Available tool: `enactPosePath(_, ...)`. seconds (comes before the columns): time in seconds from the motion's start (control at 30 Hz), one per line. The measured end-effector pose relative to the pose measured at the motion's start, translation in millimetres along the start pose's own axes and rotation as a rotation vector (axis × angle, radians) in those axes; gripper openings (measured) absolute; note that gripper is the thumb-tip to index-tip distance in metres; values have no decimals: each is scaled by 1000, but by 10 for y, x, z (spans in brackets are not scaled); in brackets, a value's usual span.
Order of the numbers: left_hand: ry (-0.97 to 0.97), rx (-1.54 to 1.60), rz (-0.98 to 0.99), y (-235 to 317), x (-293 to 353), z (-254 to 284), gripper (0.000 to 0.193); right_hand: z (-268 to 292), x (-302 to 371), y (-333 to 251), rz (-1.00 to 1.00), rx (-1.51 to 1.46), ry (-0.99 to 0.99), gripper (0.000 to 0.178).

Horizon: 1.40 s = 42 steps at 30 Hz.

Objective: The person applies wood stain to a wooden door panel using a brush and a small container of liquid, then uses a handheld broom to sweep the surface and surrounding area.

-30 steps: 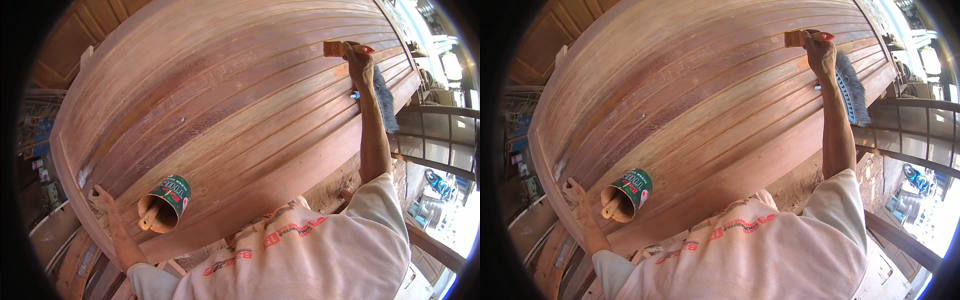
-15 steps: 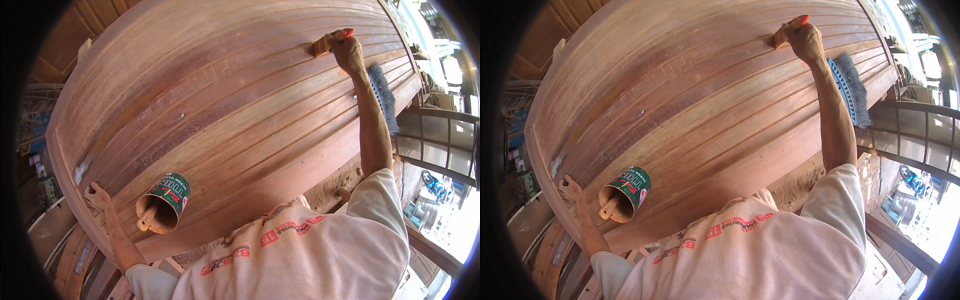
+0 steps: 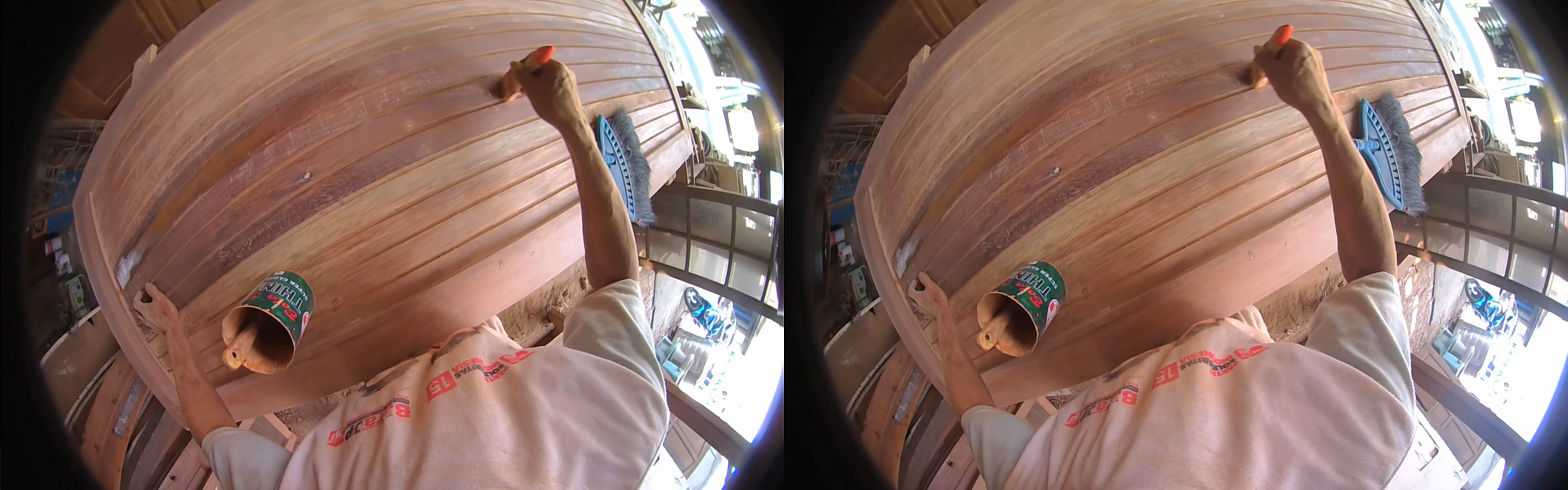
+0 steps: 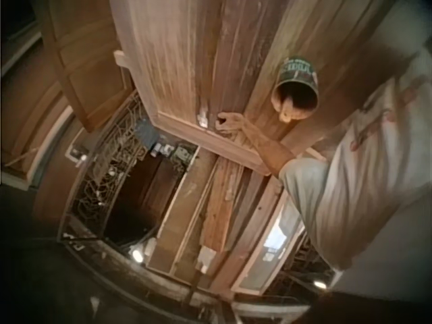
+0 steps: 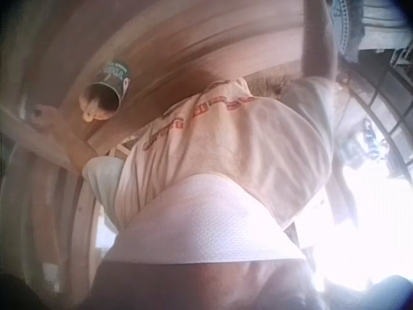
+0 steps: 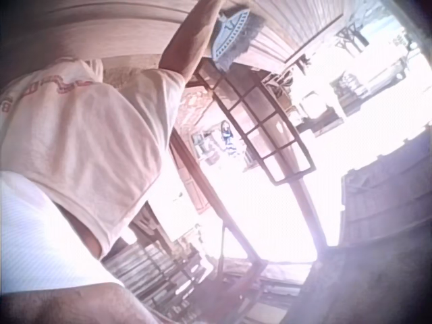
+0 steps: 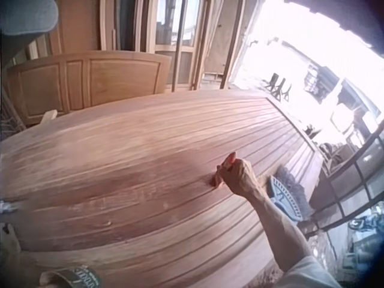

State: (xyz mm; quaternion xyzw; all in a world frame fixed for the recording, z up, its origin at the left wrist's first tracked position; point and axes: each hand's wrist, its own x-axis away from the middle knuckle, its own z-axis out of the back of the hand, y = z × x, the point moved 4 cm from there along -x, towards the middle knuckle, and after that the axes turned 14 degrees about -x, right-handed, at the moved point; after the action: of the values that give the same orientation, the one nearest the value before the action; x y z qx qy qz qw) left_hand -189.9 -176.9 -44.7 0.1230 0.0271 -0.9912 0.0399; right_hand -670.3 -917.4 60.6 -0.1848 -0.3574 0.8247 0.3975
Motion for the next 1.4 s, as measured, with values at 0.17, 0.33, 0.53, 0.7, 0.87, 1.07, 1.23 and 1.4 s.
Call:
enactPosePath(0.17,7,-17,-18,75,12,9,70,-508,265,-549,89,-118,-150,30)
enactPosePath(0.33,53,-32,-33,38,-3,44,70,-620,373,-698,66,-276,-154,29)
enactPosePath(0.53,-36,40,18,157,48,59,71,339,-11,451,-1,5,221,34)
enactPosePath(0.7,-35,12,2,82,0,2,72,560,-114,503,18,222,301,35)
enactPosePath(0.87,-1,-25,-26,54,-3,39,72,-363,191,-190,171,68,-6,29)
enactPosePath(1.07,16,-15,-13,94,48,45,72,-1026,529,-1142,185,-292,-258,18)
enactPosePath(1.23,8,-1,-22,78,35,34,72,-457,170,-342,109,-111,-35,25)
enactPosePath(1.4,18,28,0,60,0,-29,71,283,6,270,28,188,259,33)
